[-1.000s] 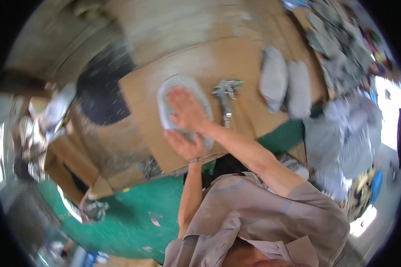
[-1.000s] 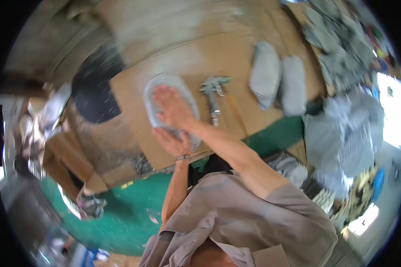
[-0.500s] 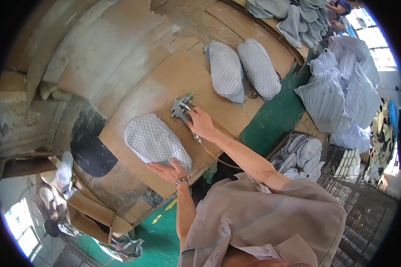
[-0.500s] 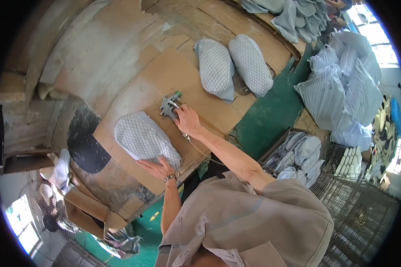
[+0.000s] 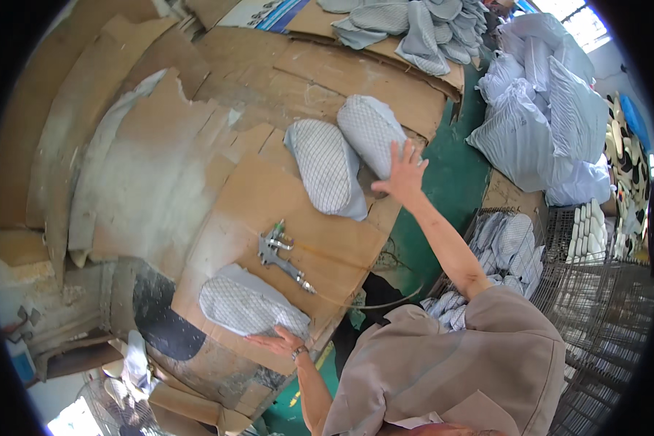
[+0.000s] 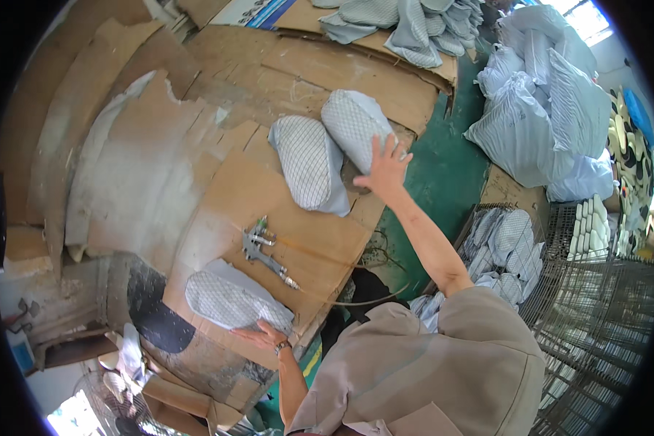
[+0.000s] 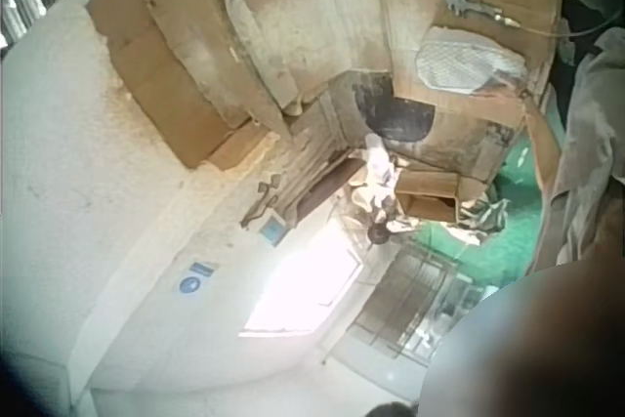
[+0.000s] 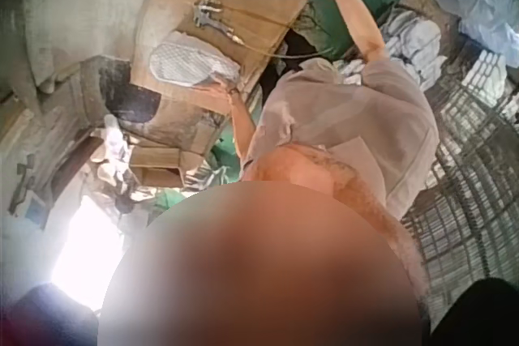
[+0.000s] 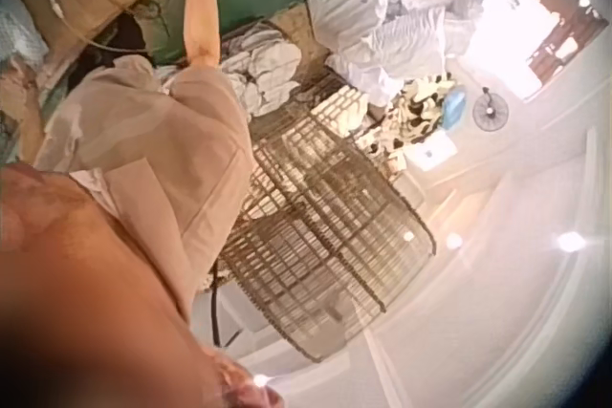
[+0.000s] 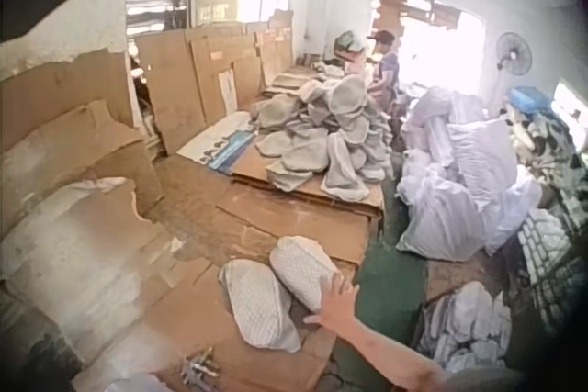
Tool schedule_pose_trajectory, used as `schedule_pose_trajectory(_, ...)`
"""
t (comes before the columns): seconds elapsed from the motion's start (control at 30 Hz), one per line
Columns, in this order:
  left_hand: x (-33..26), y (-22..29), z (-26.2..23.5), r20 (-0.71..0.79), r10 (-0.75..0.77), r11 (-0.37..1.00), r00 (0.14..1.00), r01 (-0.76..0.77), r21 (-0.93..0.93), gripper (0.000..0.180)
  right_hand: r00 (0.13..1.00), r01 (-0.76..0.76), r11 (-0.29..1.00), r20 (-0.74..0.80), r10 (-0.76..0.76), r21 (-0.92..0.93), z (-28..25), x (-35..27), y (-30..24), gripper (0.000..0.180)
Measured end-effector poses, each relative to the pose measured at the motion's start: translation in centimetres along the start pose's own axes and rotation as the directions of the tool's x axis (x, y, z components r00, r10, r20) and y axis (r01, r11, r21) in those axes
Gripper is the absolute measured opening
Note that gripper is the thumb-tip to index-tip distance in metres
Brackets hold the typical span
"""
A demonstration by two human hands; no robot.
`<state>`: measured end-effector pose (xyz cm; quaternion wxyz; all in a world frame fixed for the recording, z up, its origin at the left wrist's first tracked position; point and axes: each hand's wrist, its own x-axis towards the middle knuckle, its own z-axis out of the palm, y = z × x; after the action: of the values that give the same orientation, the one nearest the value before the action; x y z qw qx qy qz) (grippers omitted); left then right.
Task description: Spraying adhesive and organizing mesh seat covers in a factory setting.
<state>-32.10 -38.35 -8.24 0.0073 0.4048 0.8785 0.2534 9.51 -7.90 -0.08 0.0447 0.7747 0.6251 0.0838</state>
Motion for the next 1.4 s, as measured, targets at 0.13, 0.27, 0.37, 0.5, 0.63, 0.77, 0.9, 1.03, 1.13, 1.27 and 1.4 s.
schedule_pose_trajectory(0.13,-0.2,-1.2,0.5,-0.024,0.036,0.999,0.999,-0.036,-0.017,0.095,0.997,-0.048,0.994,0.07,0.041,0.098,1.6,1.6,2.0,0.122)
schedule_pose_trajectory(0.27,-0.2,-0.8,0.9,-0.028,0.02,0.999,0.999,-0.021,-0.032,0.093,0.975,-0.186,0.878,-0.028,0.22,0.442,5.9,5.2,8.0,0.1)
schedule_pose_trajectory(0.37,-0.1,-1.8,0.8,-0.039,0.031,0.999,0.999,-0.031,0.009,0.09,0.92,-0.384,0.731,0.165,0.356,0.564,6.3,6.9,12.2,0.093)
schedule_pose_trajectory(0.5,-0.2,-0.3,1.8,-0.003,-0.002,1.0,1.0,0.002,-0.02,0.086,0.838,-0.496,0.391,0.31,0.449,0.775,11.1,8.4,19.3,0.081)
schedule_pose_trajectory(0.63,-0.5,-1.6,1.1,0.017,0.021,1.0,1.0,-0.021,-0.003,0.087,0.641,-0.615,-0.598,0.767,0.0,0.514,12.4,4.6,19.5,0.057)
schedule_pose_trajectory(0.77,-0.8,-1.8,1.0,0.003,0.004,0.999,1.0,-0.004,0.044,0.086,0.663,-0.261,-0.93,0.748,0.022,0.258,11.7,-7.1,15.7,0.039)
schedule_pose_trajectory(0.9,-0.6,-2.8,1.6,0.042,-0.03,0.996,0.999,0.026,0.085,0.086,0.611,-0.126,-0.915,0.757,0.232,0.382,7.8,-16.0,20.0,0.033)
schedule_pose_trajectory(1.03,-0.8,-2.3,2.4,0.074,-0.009,0.999,0.997,0.006,0.041,0.086,0.526,-0.198,-0.701,0.678,0.514,0.685,5.9,-20.5,27.5,0.035)
schedule_pose_trajectory(1.13,-0.2,-4.8,1.6,0.025,-0.002,0.996,1.0,0.0,0.089,0.087,0.49,-0.205,-0.618,0.626,0.607,0.759,5.3,-20.3,29.0,0.046)
schedule_pose_trajectory(1.27,-0.3,-4.9,1.5,0.009,-0.023,0.998,1.0,0.023,0.052,0.087,0.419,-0.3,-0.356,0.457,0.784,0.885,6.2,-19.1,30.2,0.074)
schedule_pose_trajectory(1.4,-0.7,-3.4,2.3,0.128,-0.132,0.991,0.983,0.129,0.028,0.087,0.413,-0.804,0.341,0.045,0.91,0.487,18.3,-19.0,34.1,0.083)
